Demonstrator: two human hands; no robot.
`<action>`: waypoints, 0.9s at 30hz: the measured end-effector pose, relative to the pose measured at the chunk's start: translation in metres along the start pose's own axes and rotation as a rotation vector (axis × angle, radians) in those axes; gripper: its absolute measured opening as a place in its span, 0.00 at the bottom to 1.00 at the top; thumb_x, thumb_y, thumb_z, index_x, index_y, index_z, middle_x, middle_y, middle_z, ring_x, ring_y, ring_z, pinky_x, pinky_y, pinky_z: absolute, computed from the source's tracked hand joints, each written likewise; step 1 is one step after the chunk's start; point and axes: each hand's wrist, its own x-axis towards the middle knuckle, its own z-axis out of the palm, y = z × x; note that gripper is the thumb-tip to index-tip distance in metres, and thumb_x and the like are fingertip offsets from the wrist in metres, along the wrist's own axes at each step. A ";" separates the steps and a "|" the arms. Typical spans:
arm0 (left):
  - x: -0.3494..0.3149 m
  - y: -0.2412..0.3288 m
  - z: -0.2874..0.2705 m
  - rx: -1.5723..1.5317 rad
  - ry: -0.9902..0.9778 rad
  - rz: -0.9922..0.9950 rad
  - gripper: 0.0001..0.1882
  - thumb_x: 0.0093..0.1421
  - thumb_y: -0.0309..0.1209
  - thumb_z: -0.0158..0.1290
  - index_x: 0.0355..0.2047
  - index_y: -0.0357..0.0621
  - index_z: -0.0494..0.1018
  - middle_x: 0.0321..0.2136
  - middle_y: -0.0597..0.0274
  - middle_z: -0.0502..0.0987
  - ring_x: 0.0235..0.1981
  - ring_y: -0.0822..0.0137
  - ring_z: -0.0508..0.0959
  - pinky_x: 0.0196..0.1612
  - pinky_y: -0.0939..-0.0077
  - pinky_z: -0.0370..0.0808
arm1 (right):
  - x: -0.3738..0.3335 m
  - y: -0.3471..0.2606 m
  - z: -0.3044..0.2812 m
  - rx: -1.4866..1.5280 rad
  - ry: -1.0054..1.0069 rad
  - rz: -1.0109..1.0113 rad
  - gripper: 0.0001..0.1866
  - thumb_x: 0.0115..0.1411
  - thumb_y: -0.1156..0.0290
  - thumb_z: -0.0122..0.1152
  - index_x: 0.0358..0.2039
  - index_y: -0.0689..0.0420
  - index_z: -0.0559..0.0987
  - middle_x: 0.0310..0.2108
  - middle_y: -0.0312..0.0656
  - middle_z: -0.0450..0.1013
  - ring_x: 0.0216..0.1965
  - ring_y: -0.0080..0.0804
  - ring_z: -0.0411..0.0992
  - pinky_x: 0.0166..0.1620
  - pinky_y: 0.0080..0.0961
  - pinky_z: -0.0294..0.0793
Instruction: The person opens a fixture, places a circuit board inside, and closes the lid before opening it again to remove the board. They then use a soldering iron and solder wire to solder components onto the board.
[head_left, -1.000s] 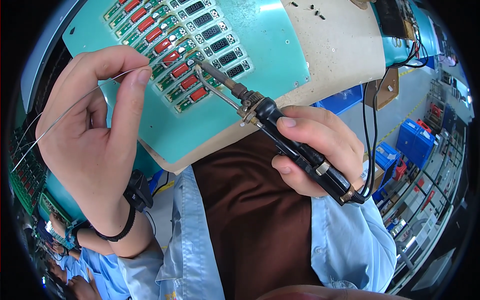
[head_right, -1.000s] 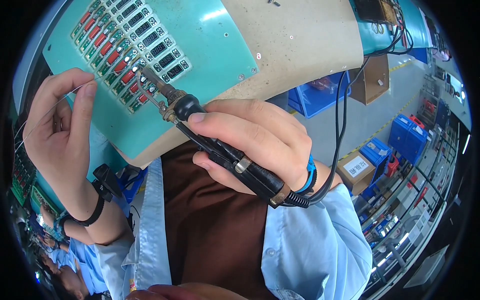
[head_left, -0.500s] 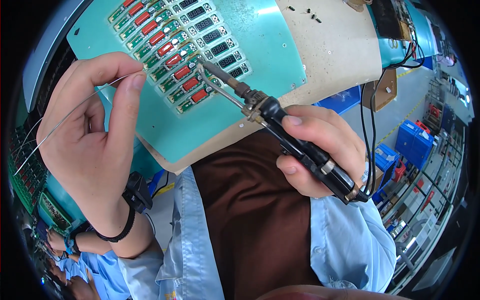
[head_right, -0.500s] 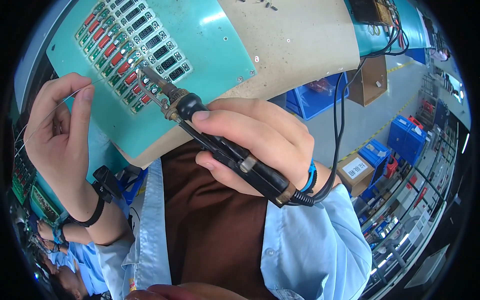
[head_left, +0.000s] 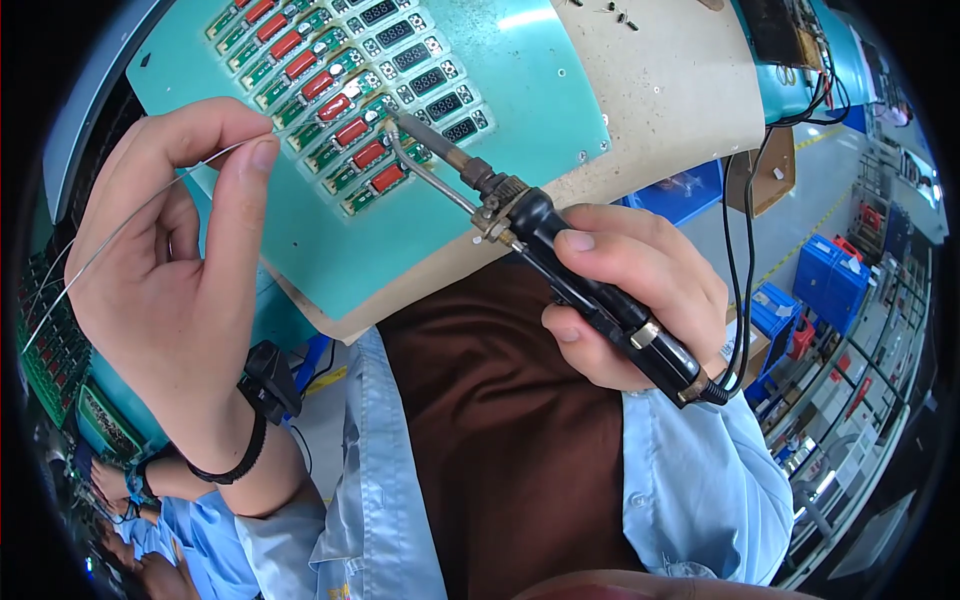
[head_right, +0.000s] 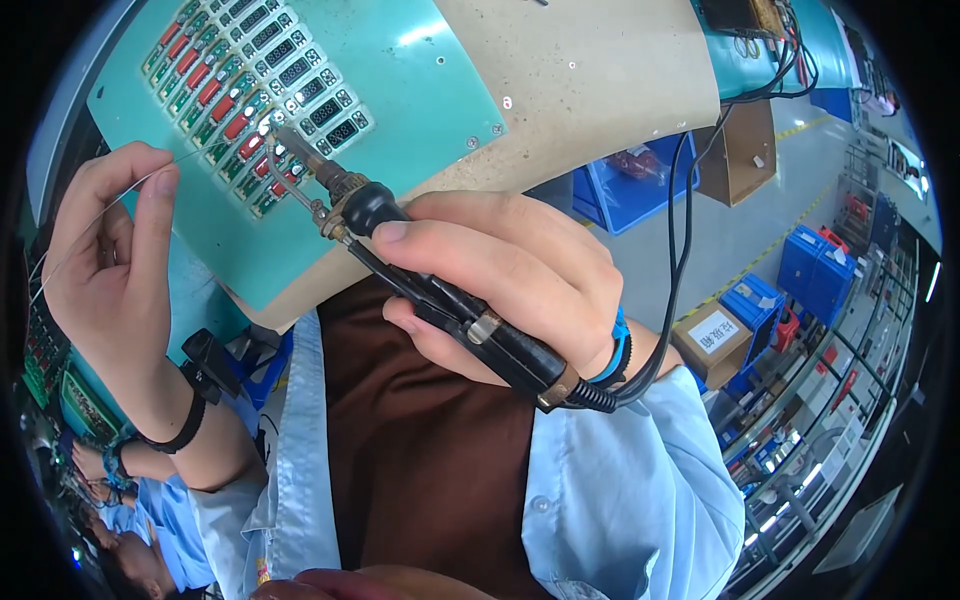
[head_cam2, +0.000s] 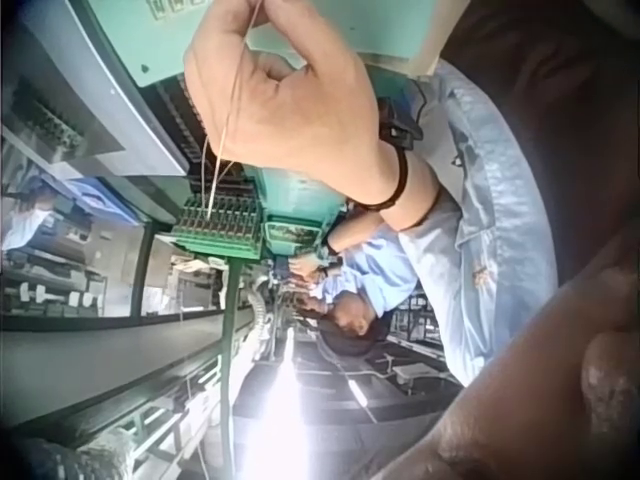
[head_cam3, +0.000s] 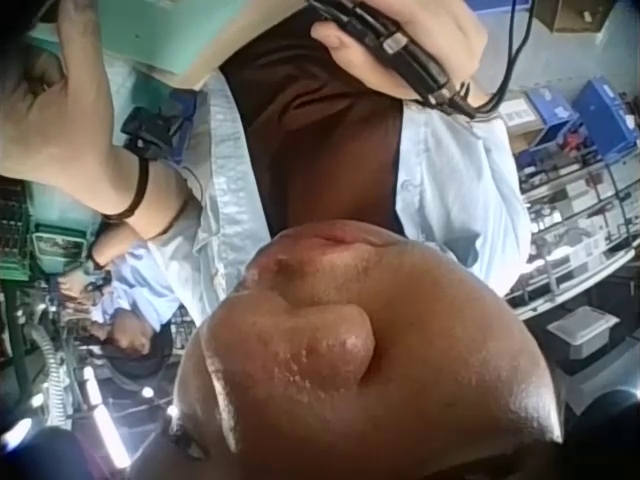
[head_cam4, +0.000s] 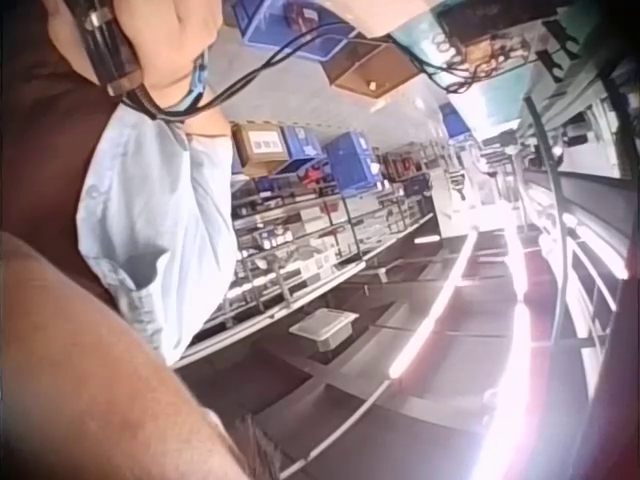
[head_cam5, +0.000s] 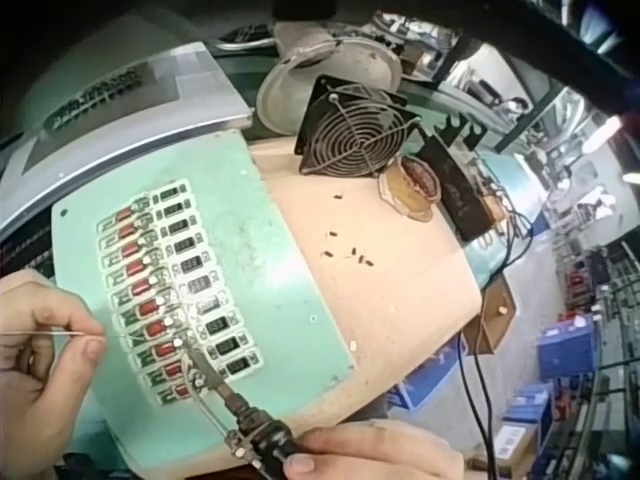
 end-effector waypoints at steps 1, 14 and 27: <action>0.001 0.000 0.000 0.001 0.000 -0.001 0.06 0.61 0.18 0.63 0.39 0.35 0.81 0.33 0.70 0.80 0.20 0.87 0.56 0.23 0.88 0.50 | 0.000 0.001 0.002 0.001 0.008 -0.002 0.22 0.54 0.71 0.75 0.46 0.68 0.80 0.37 0.58 0.80 0.35 0.47 0.82 0.38 0.30 0.81; 0.003 -0.002 0.001 -0.011 -0.039 0.018 0.06 0.61 0.18 0.63 0.39 0.36 0.81 0.32 0.72 0.79 0.20 0.86 0.55 0.23 0.87 0.50 | 0.004 -0.001 0.003 0.009 -0.018 0.020 0.22 0.52 0.71 0.75 0.46 0.67 0.81 0.36 0.58 0.81 0.35 0.47 0.83 0.37 0.29 0.81; 0.001 0.001 -0.003 0.003 -0.005 -0.026 0.06 0.60 0.18 0.63 0.38 0.37 0.81 0.33 0.71 0.80 0.19 0.86 0.55 0.23 0.87 0.50 | 0.002 -0.007 0.000 0.063 0.052 0.048 0.22 0.53 0.71 0.77 0.49 0.61 0.83 0.41 0.51 0.81 0.34 0.41 0.82 0.35 0.28 0.80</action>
